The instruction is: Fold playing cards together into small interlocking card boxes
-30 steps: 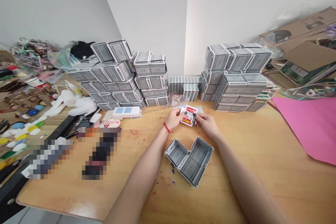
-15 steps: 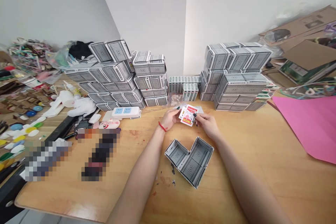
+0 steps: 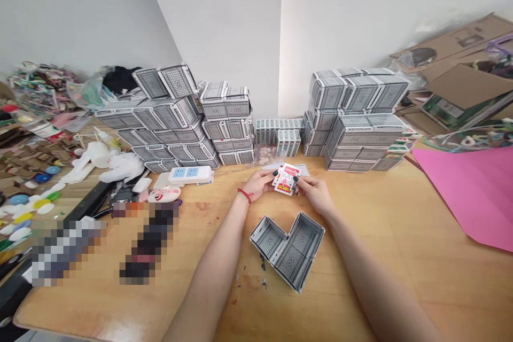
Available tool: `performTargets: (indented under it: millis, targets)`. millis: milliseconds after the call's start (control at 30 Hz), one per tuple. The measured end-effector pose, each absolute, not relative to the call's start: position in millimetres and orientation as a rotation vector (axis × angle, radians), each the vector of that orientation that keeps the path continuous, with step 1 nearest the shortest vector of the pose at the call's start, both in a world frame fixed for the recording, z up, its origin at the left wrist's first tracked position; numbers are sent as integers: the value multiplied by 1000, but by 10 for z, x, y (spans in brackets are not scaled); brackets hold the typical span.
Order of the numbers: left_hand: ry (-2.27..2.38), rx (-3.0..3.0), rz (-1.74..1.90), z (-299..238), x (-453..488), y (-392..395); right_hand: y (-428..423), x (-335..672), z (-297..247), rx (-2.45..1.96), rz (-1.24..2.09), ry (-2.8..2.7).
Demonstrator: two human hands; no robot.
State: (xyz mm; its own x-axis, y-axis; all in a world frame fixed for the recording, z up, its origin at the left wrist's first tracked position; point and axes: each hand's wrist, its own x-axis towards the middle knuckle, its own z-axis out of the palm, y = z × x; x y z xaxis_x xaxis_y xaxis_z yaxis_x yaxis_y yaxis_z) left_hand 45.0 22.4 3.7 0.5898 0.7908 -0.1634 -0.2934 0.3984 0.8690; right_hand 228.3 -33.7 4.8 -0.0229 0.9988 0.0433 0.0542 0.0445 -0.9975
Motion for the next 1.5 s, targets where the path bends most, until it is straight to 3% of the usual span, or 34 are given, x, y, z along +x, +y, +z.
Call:
performTargets:
  millis: [1133, 1500]
  targets:
    - [1037, 1078, 1070, -26, 732, 187, -322, 2280, 29, -1266, 1165, -1380]
    - [896, 1203, 1085, 10, 679, 169, -307, 2258, 56, -1186, 1254, -1264]
